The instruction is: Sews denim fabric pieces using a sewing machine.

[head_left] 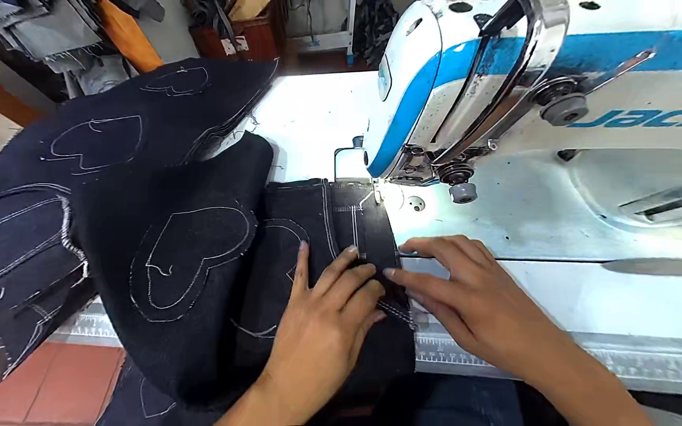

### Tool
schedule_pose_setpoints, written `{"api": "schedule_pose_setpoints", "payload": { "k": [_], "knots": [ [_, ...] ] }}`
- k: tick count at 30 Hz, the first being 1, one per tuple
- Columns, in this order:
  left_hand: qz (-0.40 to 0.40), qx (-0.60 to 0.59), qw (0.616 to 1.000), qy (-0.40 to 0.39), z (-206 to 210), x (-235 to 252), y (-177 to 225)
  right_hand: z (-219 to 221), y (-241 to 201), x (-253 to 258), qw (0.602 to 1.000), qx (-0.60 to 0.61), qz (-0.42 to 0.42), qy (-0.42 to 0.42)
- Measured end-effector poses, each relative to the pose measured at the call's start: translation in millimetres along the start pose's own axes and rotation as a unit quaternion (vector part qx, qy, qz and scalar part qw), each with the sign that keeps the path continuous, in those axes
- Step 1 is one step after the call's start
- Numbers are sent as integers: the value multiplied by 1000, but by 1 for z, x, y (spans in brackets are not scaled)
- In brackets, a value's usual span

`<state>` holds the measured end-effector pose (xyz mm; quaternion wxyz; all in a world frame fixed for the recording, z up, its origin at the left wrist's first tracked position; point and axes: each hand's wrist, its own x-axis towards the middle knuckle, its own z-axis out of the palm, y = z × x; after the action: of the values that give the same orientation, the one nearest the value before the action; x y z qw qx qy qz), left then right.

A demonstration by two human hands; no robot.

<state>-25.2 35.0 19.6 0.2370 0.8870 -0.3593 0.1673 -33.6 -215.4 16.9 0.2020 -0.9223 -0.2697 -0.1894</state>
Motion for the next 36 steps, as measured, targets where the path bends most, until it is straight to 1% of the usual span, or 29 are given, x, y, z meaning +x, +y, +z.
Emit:
{"api": "schedule_pose_setpoints", "payload": {
  "k": [2, 4, 6, 8, 10, 15, 17, 21, 24, 28, 30, 36],
  "knots": [
    [19, -37, 999, -13, -7, 10, -14, -5, 0, -7, 999, 11, -27, -23],
    [28, -35, 999, -13, -12, 20, -24, -8, 2, -8, 998, 20, -40, -34],
    [16, -48, 999, -10, -11, 29, -31, -8, 3, -9, 998, 32, -42, -30],
    [-13, -80, 997, -14, -9, 35, -32, -7, 3, -11, 998, 54, -41, -19],
    [-17, -86, 996, -22, -8, 38, -31, -6, 2, -14, 997, 67, -42, -3],
    [34, 19, 999, 16, -3, 32, -19, -5, -1, -14, 998, 32, -56, 2],
    [49, 25, 998, 25, 3, 35, -24, -4, -1, -10, 999, 16, -40, -4],
    [75, 10, 997, -24, 2, 50, -44, -2, 4, 6, 998, -51, -18, -15],
    [56, 31, 996, -65, 1, 58, -53, -1, 15, 20, 997, -79, -15, -14],
    [47, 46, 995, -70, 7, 78, -62, 3, 33, 37, 997, -75, -17, -12],
    [53, 47, 994, -84, 7, 89, -67, 5, 38, 43, 998, -65, -13, 5],
    [72, 55, 991, -102, 12, 120, -89, 4, 28, 38, 994, -97, 26, 39]
  ]
}}
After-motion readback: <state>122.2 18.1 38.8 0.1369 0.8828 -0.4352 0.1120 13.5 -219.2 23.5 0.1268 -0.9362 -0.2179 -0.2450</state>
